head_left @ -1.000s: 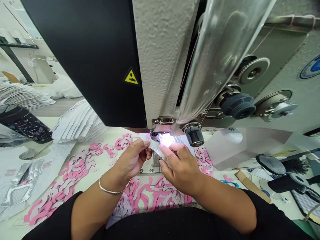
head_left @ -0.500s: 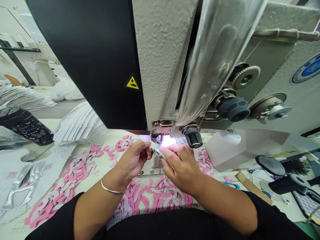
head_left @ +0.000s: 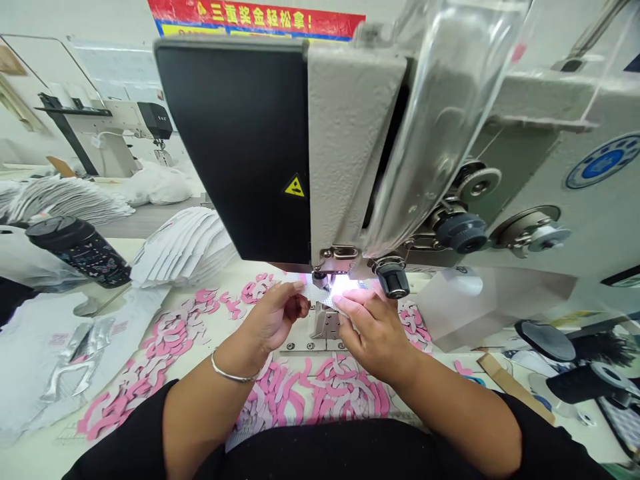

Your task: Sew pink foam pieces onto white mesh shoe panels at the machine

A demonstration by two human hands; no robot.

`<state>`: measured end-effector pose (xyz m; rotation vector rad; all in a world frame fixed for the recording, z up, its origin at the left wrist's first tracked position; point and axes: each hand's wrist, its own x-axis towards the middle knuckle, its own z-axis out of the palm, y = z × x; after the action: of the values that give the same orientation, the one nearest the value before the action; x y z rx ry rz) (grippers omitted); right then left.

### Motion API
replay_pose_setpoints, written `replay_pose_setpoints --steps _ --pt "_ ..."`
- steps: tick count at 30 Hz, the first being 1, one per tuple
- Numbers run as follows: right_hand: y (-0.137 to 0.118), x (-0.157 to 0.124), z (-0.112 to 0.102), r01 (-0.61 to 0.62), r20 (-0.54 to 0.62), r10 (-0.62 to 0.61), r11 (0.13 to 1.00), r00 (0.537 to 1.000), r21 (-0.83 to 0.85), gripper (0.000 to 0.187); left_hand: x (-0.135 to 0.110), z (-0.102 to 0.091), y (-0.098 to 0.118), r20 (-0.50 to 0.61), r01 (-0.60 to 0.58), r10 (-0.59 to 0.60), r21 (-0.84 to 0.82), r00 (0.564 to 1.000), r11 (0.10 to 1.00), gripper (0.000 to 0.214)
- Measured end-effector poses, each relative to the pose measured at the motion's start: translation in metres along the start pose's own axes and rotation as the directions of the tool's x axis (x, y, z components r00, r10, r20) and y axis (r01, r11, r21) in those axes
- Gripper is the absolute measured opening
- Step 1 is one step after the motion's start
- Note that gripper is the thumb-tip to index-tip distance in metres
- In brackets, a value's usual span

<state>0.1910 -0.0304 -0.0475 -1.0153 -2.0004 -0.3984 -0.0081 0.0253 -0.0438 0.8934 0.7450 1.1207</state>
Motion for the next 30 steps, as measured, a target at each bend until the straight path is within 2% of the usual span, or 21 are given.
replay_pose_setpoints --steps 4,11,15,18,20,24,26,28,30 --pt "-0.001 0.003 -0.001 -0.008 -0.001 0.008 1.000 1.000 -0.008 0.032 0.001 0.004 0.014 -0.037 -0.010 0.010 -0.004 0.999 1.000 0.020" --pt "-0.001 0.008 -0.005 -0.082 0.042 0.082 0.997 0.996 0.002 0.032 -0.008 0.003 0.030 -0.057 0.003 0.004 0.107 0.998 0.994 0.019" --pt "-0.002 0.007 -0.012 -0.095 0.064 0.091 0.994 0.994 0.055 0.028 -0.040 -0.001 0.024 -0.031 0.024 -0.019 0.152 0.999 0.988 0.019" --pt "-0.007 0.003 -0.023 -0.058 0.085 0.045 0.985 0.995 0.164 0.024 -0.075 -0.003 0.009 0.093 0.113 -0.135 0.212 0.986 0.971 0.016" --pt "-0.010 0.000 -0.033 -0.046 0.121 0.018 0.970 0.992 0.238 0.024 -0.095 -0.003 -0.001 0.172 0.169 -0.213 0.238 0.962 0.957 0.025" --pt "-0.013 0.001 -0.051 -0.144 0.209 0.062 0.903 0.976 0.406 0.027 -0.114 0.000 -0.008 0.237 0.135 -0.208 0.291 0.949 0.947 0.039" --pt "-0.012 0.006 -0.053 -0.174 0.177 0.114 0.910 0.978 0.376 0.029 -0.115 0.002 -0.006 0.258 0.122 -0.204 0.300 0.945 0.946 0.045" --pt "-0.011 0.011 -0.050 -0.173 0.143 0.141 0.956 0.980 0.239 0.034 -0.115 0.004 -0.005 0.301 0.134 -0.236 0.322 0.924 0.937 0.047" --pt "-0.010 0.016 -0.043 -0.156 0.160 0.139 0.982 0.977 0.102 0.040 -0.114 0.004 -0.010 0.347 0.136 -0.272 0.369 0.897 0.919 0.045"
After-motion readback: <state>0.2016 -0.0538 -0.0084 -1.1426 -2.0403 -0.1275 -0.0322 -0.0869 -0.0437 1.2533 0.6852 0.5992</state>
